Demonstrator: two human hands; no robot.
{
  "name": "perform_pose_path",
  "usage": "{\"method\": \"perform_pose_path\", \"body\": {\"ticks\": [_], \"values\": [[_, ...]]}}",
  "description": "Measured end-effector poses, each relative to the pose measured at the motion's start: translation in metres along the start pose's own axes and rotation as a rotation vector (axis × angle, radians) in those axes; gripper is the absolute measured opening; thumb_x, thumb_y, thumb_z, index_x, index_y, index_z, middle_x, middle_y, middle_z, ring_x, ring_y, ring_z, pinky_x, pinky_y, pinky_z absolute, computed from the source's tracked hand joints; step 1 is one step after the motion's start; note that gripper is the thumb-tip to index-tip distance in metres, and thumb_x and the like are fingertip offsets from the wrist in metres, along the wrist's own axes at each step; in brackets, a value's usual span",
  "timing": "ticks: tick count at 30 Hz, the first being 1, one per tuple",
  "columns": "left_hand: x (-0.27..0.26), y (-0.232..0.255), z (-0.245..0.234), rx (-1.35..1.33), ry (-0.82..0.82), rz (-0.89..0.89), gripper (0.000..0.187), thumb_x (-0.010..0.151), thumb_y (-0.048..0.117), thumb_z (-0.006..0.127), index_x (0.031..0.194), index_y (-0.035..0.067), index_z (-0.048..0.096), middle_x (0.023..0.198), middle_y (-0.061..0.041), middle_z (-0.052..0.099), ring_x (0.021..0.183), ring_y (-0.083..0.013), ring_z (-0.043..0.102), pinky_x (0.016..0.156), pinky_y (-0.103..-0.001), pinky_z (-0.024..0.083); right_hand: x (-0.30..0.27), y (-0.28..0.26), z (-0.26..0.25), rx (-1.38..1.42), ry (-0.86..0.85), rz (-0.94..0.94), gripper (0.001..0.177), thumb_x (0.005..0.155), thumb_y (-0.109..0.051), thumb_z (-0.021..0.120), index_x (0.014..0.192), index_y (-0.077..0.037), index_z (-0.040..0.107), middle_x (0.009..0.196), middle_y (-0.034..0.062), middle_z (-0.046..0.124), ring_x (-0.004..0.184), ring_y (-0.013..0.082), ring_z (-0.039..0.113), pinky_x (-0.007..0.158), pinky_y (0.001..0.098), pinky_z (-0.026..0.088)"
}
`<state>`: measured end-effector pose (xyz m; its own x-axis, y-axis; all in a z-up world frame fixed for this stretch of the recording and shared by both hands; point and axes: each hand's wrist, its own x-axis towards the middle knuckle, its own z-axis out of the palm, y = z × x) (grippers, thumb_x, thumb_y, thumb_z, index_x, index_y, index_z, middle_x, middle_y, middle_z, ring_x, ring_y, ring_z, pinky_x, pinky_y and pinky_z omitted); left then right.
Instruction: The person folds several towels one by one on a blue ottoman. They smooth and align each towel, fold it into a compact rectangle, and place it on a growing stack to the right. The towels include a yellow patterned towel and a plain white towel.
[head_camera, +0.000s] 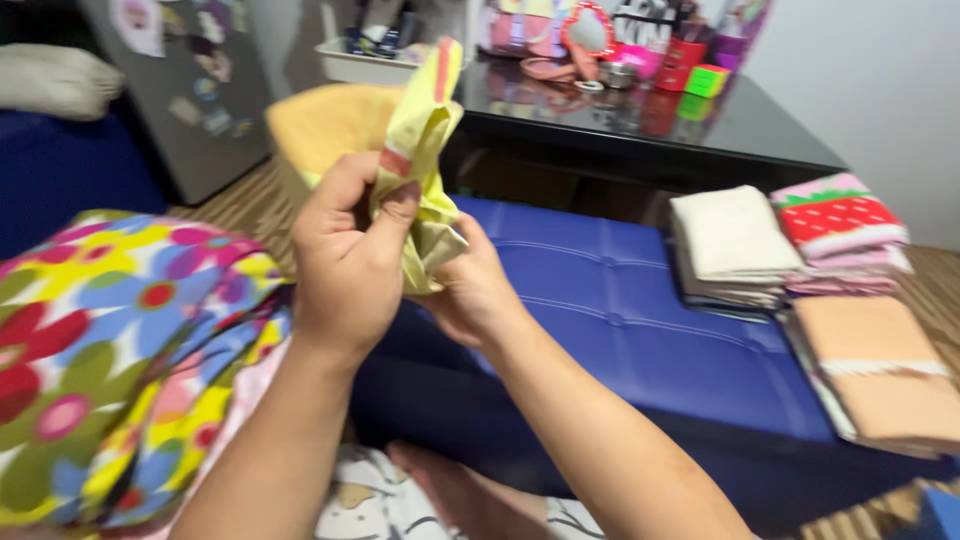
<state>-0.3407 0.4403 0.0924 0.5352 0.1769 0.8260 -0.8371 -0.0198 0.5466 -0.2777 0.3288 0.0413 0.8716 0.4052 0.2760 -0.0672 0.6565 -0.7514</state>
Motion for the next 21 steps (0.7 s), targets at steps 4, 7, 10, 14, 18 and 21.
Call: {"method": "perform_pose_path", "body": {"ticks": [4,7,10,14,18,21], "values": [[-0.009,-0.03,0.051,-0.249,-0.027,-0.092,0.006,0.106,0.0,0.065,0.112,0.001,0.065,0.1,0.003,0.064,0.092,-0.0035,0.057,0.085,-0.021,0.049,-0.025,-0.035,-0.074,-0.014,0.081,-0.086,0.075,0.071,0.017,0.061,0.142,-0.006,0.052,0.122,0.0167,0.066,0.105,0.0295,0.07,0.083,0.0387,0.061],[-0.019,-0.051,0.077,-0.371,-0.049,-0.178,0.011,0.106,0.002,0.063,0.116,0.0,0.067,0.104,0.003,0.067,0.095,-0.0041,0.059,0.087,-0.021,0.051,-0.045,-0.056,-0.123,-0.114,0.238,-0.051,0.057,0.077,0.017,0.061,0.133,0.013,0.054,0.115,0.0234,0.067,0.1,0.0342,0.072,0.086,0.0445,0.063],[-0.027,-0.076,0.089,-0.397,-0.031,-0.268,0.018,0.104,0.005,0.063,0.12,-0.001,0.069,0.104,0.002,0.07,0.095,-0.0047,0.061,0.087,-0.021,0.05,-0.064,-0.073,-0.164,-0.26,0.528,-0.094,0.047,0.08,0.015,0.062,0.126,0.014,0.057,0.108,0.0267,0.068,0.091,0.0352,0.072,0.08,0.0452,0.061],[-0.04,-0.118,0.087,-0.235,0.054,-0.379,0.023,0.1,0.005,0.069,0.12,-0.005,0.072,0.099,-0.001,0.069,0.087,-0.0069,0.058,0.081,-0.022,0.048,-0.089,-0.09,-0.21,-0.388,0.602,-0.232,0.046,0.079,0.016,0.07,0.124,0.014,0.064,0.1,0.0195,0.069,0.083,0.0251,0.066,0.075,0.0333,0.054],[-0.058,-0.16,0.07,-0.3,0.171,-0.503,0.02,0.096,0.004,0.067,0.113,-0.004,0.071,0.101,-0.003,0.072,0.09,-0.0086,0.065,0.084,-0.022,0.052,-0.105,-0.093,-0.23,-0.635,0.691,-0.283,0.045,0.078,0.013,0.076,0.123,0.011,0.07,0.088,0.0123,0.068,0.071,0.0155,0.06,0.064,0.0237,0.049],[-0.068,-0.185,0.051,-0.296,0.255,-0.568,0.018,0.096,0.002,0.066,0.111,-0.006,0.071,0.101,-0.006,0.072,0.091,-0.0114,0.066,0.085,-0.024,0.052,-0.114,-0.097,-0.23,-0.651,0.741,-0.279,0.04,0.076,0.012,0.076,0.116,0.01,0.068,0.087,0.0108,0.07,0.073,0.015,0.068,0.065,0.0217,0.055]]}}
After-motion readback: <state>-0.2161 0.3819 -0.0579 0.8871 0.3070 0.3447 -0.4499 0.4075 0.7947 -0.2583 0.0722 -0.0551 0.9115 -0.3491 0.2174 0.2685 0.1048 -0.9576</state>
